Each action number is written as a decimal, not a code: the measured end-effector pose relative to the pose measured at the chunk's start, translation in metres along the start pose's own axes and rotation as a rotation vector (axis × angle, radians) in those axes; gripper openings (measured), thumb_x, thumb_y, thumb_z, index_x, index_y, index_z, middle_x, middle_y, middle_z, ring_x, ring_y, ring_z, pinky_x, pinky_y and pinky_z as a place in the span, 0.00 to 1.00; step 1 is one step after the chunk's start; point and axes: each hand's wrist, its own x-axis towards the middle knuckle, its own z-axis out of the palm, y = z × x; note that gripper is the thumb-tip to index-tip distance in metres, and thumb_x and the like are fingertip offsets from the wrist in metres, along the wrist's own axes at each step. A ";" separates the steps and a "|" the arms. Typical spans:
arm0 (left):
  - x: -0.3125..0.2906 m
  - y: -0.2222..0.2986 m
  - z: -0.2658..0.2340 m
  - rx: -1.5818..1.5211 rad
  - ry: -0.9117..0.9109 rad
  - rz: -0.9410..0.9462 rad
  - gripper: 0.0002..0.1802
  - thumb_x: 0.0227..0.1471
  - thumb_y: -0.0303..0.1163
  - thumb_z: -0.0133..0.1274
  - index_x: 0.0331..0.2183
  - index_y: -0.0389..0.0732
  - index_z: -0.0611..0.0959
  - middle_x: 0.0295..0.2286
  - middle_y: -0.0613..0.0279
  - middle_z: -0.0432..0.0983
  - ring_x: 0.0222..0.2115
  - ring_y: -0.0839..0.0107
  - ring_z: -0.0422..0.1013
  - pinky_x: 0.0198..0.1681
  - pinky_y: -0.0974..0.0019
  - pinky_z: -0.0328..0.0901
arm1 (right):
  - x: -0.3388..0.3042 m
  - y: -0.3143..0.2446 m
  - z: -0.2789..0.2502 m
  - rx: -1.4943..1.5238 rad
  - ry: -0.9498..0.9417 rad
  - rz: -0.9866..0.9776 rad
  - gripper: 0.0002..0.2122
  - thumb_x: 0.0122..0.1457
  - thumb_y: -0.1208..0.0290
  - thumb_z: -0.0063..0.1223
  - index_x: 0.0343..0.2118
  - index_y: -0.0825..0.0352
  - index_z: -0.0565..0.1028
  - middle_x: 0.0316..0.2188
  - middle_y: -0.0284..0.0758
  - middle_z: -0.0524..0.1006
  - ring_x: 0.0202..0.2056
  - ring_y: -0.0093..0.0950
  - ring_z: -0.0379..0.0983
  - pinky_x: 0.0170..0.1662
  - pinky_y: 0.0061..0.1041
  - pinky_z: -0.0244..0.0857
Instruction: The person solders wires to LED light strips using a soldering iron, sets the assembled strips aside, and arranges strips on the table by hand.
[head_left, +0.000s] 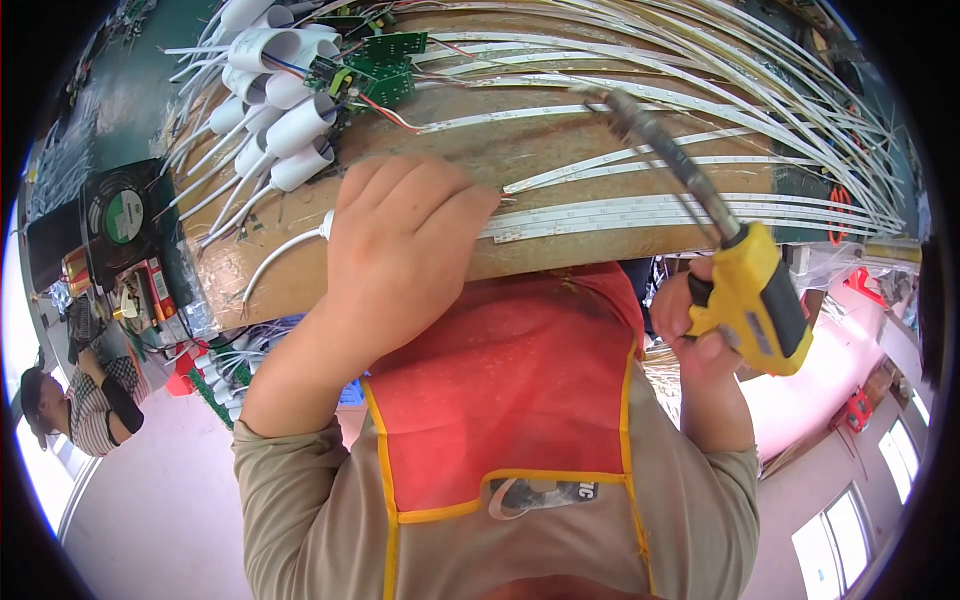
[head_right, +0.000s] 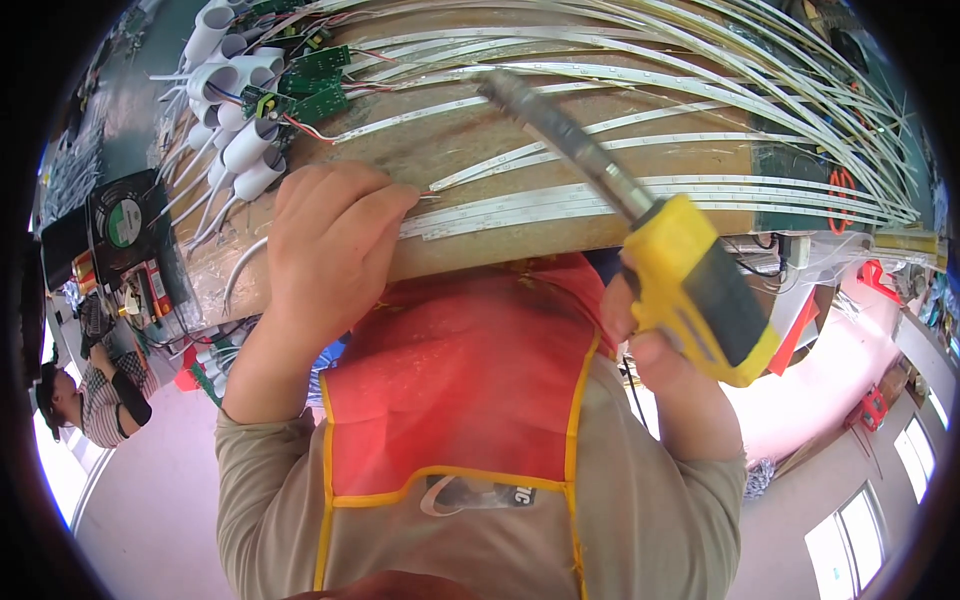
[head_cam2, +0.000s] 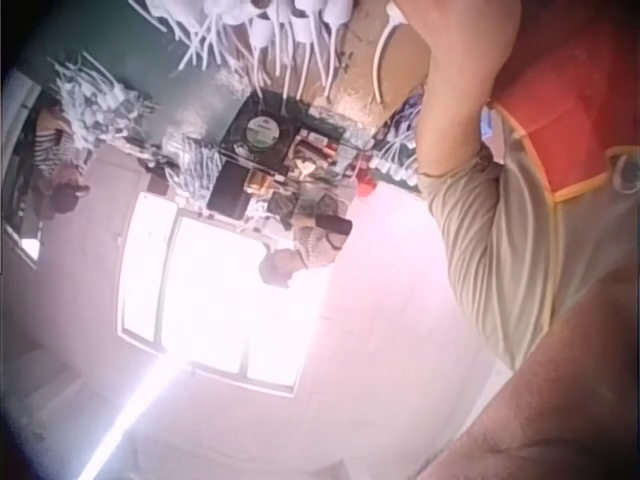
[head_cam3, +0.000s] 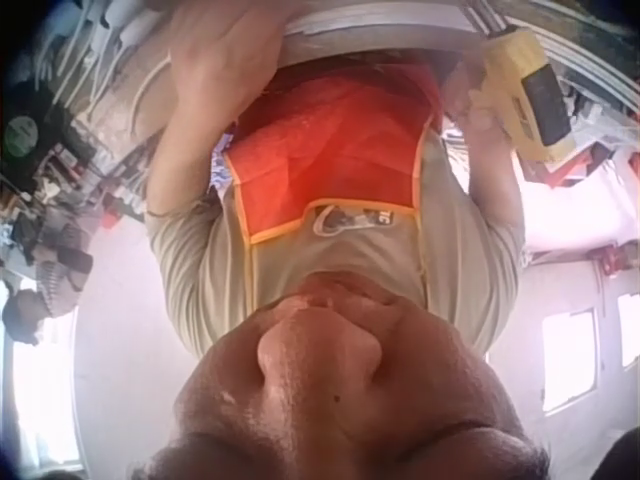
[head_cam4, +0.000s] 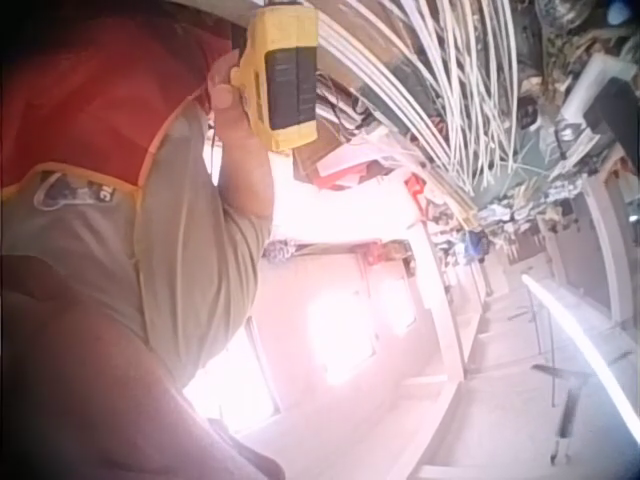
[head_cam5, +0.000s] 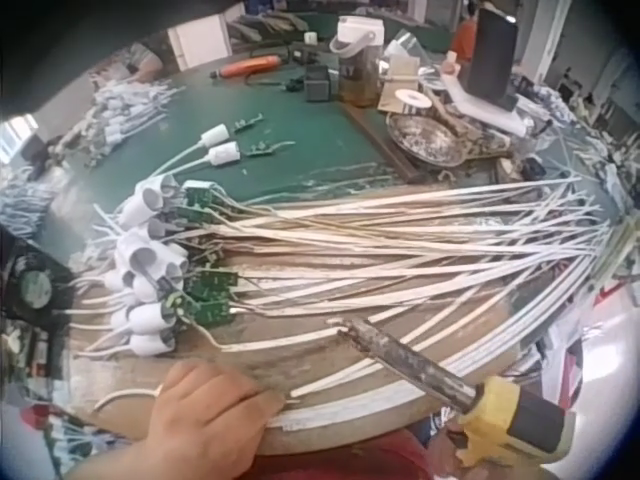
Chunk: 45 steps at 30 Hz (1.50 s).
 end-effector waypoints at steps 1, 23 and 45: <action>0.000 0.000 -0.001 -0.004 -0.008 -0.007 0.16 0.41 0.21 0.64 0.36 0.42 0.86 0.33 0.62 0.79 0.35 0.59 0.76 0.40 0.57 0.67 | -0.006 0.001 -0.001 -0.018 -0.023 0.003 0.42 0.57 0.42 0.70 0.64 0.68 0.66 0.23 0.26 0.69 0.22 0.21 0.65 0.24 0.24 0.59; -0.004 -0.004 0.003 -0.011 -0.013 0.024 0.16 0.38 0.26 0.60 0.36 0.42 0.85 0.31 0.62 0.76 0.36 0.60 0.76 0.42 0.56 0.67 | -0.028 0.019 -0.010 -0.415 -0.277 -0.005 0.18 0.60 0.57 0.64 0.20 0.59 0.70 0.17 0.31 0.71 0.18 0.36 0.70 0.22 0.34 0.60; -0.003 0.002 0.003 -0.005 -0.068 -0.012 0.13 0.42 0.26 0.59 0.35 0.41 0.84 0.32 0.60 0.73 0.37 0.57 0.74 0.43 0.54 0.68 | -0.029 0.017 -0.012 -0.557 -0.308 0.059 0.20 0.60 0.51 0.60 0.17 0.57 0.68 0.18 0.31 0.71 0.21 0.39 0.69 0.25 0.38 0.61</action>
